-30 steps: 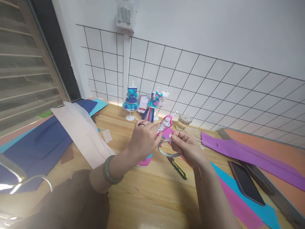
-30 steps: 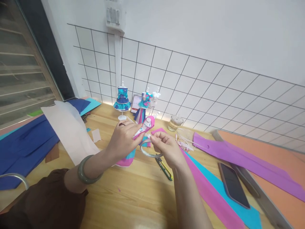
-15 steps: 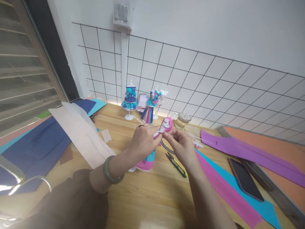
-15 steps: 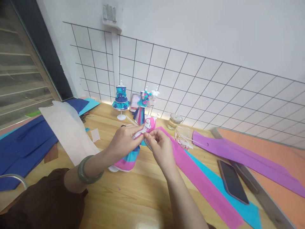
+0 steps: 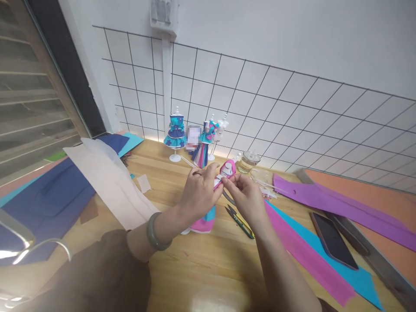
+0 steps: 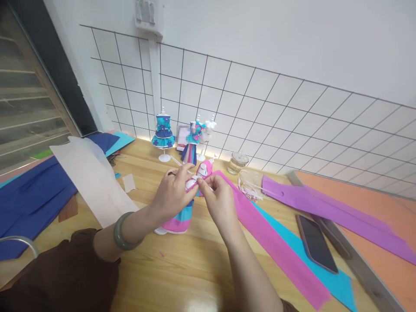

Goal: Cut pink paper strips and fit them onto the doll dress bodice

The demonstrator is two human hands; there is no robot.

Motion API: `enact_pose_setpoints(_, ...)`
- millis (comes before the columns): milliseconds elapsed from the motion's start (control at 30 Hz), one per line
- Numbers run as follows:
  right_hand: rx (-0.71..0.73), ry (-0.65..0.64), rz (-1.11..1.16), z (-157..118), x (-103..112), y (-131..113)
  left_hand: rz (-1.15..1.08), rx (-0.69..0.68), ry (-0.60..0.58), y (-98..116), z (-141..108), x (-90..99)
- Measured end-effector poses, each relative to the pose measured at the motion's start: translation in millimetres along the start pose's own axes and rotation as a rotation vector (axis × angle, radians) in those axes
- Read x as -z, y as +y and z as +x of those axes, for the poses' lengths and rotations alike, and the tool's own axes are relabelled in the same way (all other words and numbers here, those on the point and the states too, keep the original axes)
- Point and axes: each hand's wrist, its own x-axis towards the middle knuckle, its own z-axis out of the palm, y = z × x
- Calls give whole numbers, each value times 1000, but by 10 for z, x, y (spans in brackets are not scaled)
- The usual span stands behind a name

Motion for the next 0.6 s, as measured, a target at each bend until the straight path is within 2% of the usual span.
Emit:
enact_pose_setpoints(133,-17,42,-58,-5,4,4,12,-35,23,-8,-34,-50)
enact_pose_setpoints(400,-2,87,-150,-8,-3,-2,25,-57,-23,-27,-33,-61)
enact_pose_setpoints(600,3,116,-208,-6,-18,6,-49,-71,8,-42,-28,-81)
